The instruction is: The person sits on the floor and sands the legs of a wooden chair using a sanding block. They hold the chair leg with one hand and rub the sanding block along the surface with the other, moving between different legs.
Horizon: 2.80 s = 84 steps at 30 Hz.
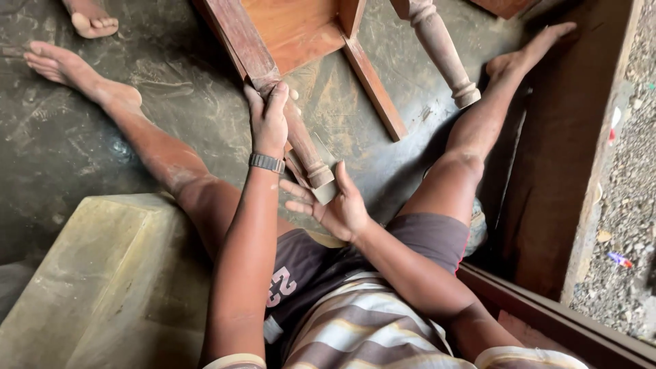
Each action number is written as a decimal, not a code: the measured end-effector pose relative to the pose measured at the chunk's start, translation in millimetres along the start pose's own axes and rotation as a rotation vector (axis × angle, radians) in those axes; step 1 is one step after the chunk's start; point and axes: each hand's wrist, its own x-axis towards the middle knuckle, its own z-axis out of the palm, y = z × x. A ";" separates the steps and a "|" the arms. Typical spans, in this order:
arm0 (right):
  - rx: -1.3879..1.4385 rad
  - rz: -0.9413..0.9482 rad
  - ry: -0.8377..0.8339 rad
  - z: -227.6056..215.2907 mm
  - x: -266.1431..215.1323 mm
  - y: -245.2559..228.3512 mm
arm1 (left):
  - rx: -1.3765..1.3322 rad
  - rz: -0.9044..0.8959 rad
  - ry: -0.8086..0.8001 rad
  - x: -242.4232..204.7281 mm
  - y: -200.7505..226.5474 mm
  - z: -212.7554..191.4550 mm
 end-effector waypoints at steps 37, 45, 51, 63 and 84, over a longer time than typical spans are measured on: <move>0.505 0.231 0.047 6.9 -19.9 -6.8 | 0.022 -0.053 0.095 1.3 38.3 31.4; 0.582 0.278 0.138 -9.1 -42.3 -1.6 | 0.016 -0.027 0.092 -5.6 28.3 29.0; 0.747 0.350 0.182 0.3 -43.2 -4.5 | -0.027 -0.017 0.060 2.8 37.8 30.9; 0.979 0.406 0.099 -6.8 -37.6 -2.2 | 0.210 0.027 0.105 3.6 37.4 26.0; 0.887 0.376 0.271 -13.5 -12.8 -9.5 | 0.264 -0.013 0.106 1.0 45.2 26.1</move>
